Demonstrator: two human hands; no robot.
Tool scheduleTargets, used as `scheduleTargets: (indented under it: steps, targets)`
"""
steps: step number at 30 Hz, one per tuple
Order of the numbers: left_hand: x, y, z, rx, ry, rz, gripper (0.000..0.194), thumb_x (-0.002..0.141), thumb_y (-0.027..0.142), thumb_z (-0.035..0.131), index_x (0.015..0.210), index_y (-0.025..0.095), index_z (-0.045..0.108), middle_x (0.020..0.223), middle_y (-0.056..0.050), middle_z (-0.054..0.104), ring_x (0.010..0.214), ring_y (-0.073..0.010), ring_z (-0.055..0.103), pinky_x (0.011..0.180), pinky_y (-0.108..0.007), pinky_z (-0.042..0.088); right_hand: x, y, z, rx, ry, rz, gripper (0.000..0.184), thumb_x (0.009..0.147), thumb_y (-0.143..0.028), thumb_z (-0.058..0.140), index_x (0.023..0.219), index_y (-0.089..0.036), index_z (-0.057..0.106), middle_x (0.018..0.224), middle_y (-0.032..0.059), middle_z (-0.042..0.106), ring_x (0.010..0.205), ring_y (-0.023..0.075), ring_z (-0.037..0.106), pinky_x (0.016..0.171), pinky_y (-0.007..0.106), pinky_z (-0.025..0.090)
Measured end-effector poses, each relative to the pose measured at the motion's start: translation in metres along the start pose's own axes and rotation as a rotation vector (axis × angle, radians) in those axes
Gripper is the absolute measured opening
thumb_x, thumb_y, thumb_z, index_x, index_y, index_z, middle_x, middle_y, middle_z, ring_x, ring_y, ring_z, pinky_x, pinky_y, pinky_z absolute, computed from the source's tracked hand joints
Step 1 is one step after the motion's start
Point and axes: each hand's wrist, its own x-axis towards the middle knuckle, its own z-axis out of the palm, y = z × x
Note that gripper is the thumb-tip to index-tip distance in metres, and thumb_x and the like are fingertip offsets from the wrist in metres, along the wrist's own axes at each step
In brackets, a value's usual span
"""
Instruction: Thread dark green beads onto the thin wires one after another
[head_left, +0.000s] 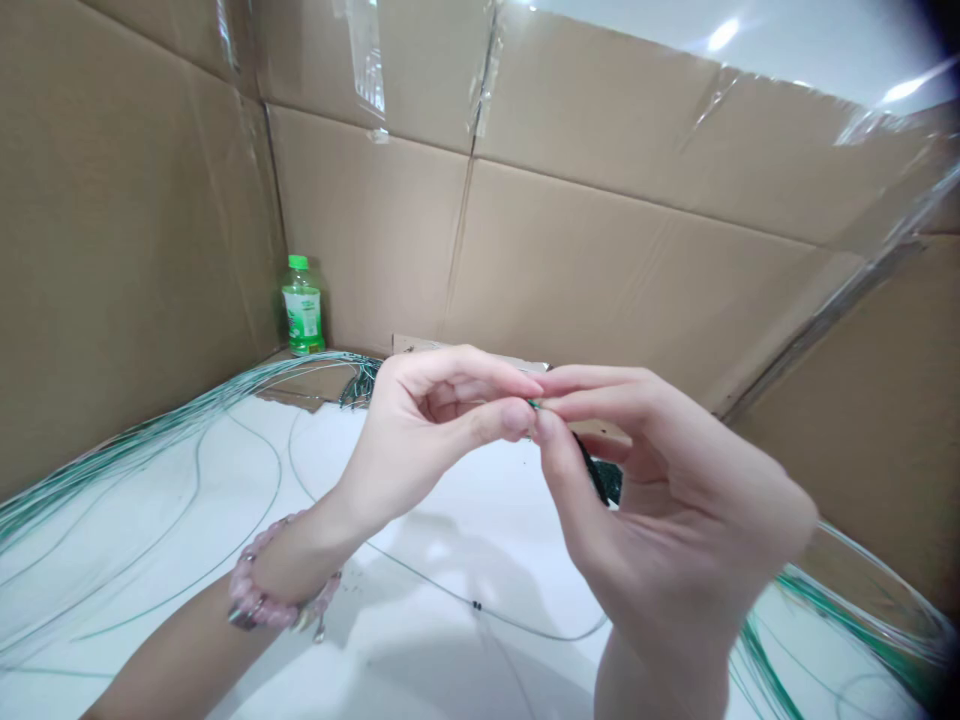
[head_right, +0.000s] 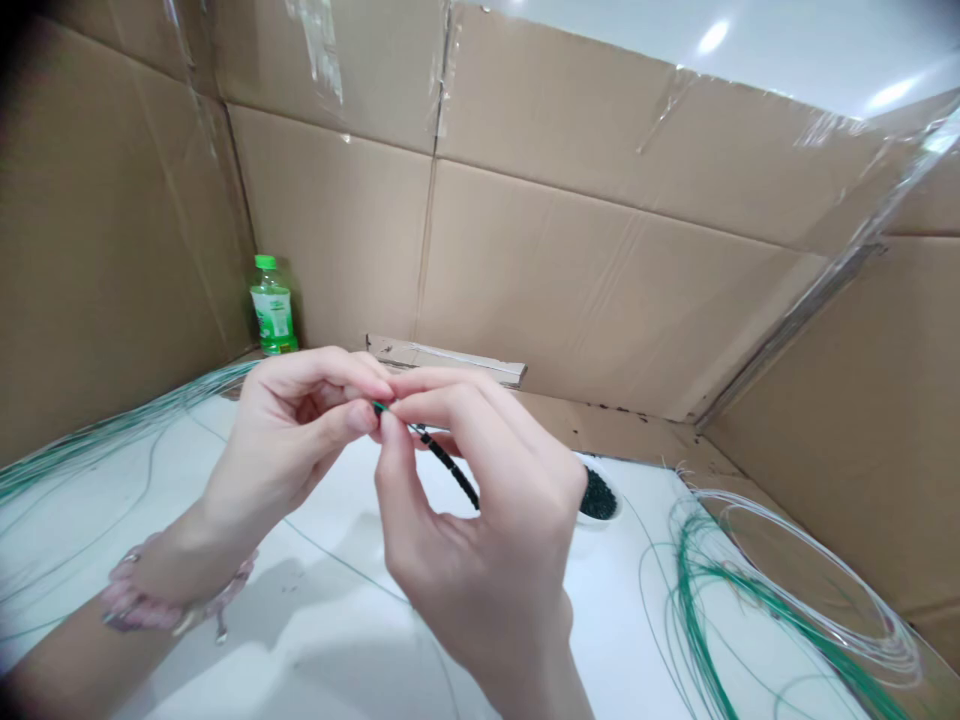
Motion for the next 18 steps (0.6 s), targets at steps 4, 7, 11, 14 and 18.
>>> scheduleTargets:
  steps: [4,7,11,14,18]
  targets:
    - [0.0020,-0.0040,-0.0018,-0.005,0.005,0.049,0.008,0.079,0.015,0.069,0.082,0.021,0.073,0.078,0.002,0.072,0.072,-0.0074,0.069,0.064,-0.011,0.057,0.0013,0.0014,0.0002,0.035,-0.013,0.005,0.024,0.069,0.005,0.066,0.078,-0.017,0.067,0.081,0.0013,0.068,0.078,0.0154,0.066,0.058,0.025,0.058]
    - [0.0032,-0.0053,-0.0031,0.030,0.007,0.090,0.006,0.079,0.017,0.069,0.081,0.021,0.073,0.078,0.001,0.072,0.075,-0.0093,0.069,0.067,-0.015,0.059,0.0035,0.0017,-0.0009,0.035,-0.023,0.031,0.021,0.070,0.002,0.066,0.077,-0.018,0.067,0.080,0.0005,0.069,0.076,0.0154,0.067,0.056,0.025,0.059]
    - [0.0039,-0.0056,-0.0040,0.081,0.010,0.128,0.008,0.080,0.017,0.068,0.085,0.021,0.073,0.078,0.001,0.072,0.075,-0.0106,0.070,0.065,-0.017,0.061,0.0069,0.0012,-0.0024,0.030,-0.023,0.071,0.019,0.074,-0.002,0.066,0.077,-0.021,0.067,0.080,-0.0007,0.070,0.073,0.0160,0.067,0.053,0.026,0.058]
    - [0.0041,-0.0056,-0.0035,0.118,0.029,0.161,0.010,0.082,0.015,0.066,0.085,0.021,0.072,0.075,0.002,0.071,0.070,-0.0088,0.069,0.063,-0.016,0.061,0.0082,0.0000,-0.0020,0.029,-0.025,0.085,0.019,0.077,-0.005,0.064,0.081,-0.023,0.069,0.080,-0.0013,0.070,0.075,0.0161,0.067,0.052,0.025,0.058]
    - [0.0032,-0.0046,-0.0015,0.183,0.082,0.205,0.005,0.081,0.017,0.066,0.082,0.019,0.071,0.071,0.003,0.069,0.063,-0.0064,0.066,0.061,-0.014,0.059,0.0075,-0.0026,-0.0010,-0.023,-0.006,0.054,0.017,0.077,-0.005,0.063,0.082,-0.021,0.068,0.078,-0.0007,0.070,0.075,0.0160,0.066,0.053,0.026,0.059]
